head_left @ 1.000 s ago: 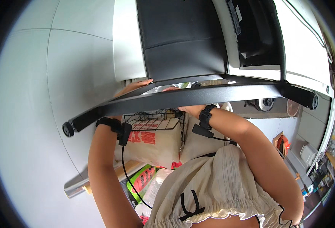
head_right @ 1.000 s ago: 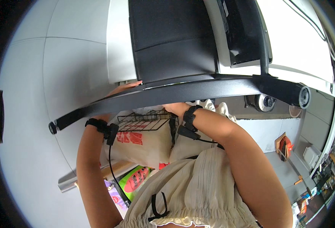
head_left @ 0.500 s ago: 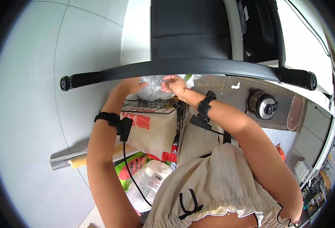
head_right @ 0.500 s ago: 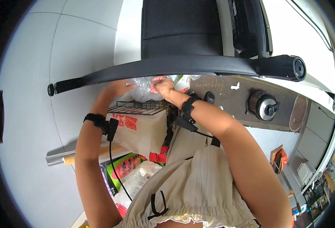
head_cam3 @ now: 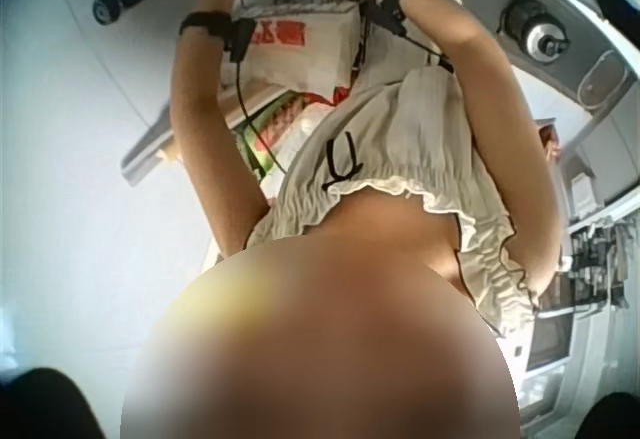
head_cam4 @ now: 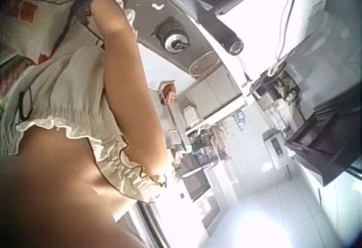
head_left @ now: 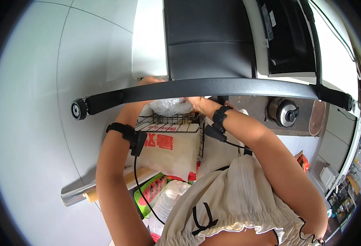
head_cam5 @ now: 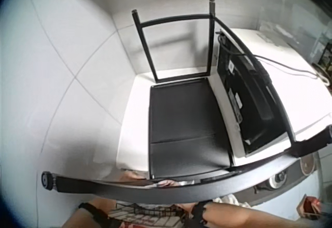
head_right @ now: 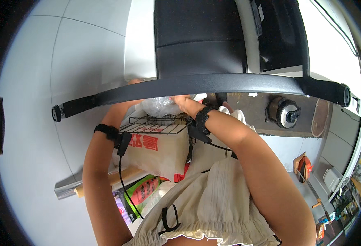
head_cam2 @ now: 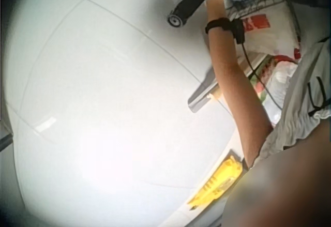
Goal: The recorder is shown assembling or repairing a black metal structure, likely a chair or stand, by tightening screws.
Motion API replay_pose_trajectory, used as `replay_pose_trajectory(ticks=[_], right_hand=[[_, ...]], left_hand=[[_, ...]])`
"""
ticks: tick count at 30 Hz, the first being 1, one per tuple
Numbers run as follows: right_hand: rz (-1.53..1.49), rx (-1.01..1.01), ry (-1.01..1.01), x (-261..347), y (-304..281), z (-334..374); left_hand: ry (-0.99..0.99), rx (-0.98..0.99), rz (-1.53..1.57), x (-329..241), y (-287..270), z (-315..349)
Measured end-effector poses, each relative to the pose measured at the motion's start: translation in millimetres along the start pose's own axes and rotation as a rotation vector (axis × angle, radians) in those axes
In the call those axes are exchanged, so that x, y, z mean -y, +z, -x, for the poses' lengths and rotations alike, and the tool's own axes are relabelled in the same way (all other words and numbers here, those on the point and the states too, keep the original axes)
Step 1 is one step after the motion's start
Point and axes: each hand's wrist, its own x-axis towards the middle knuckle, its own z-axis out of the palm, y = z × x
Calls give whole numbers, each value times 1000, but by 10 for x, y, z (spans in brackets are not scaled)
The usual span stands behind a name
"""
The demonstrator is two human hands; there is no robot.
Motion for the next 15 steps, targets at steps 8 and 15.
replay_pose_trajectory(ticks=[8, 15], right_hand=[[-219, 98, 5, -65, 22, 52], [-404, 83, 121, 15, 104, 127]], left_hand=[[-196, 220, 1435, 365, 124, -110], [167, 350, 750, 692, 185, -368]])
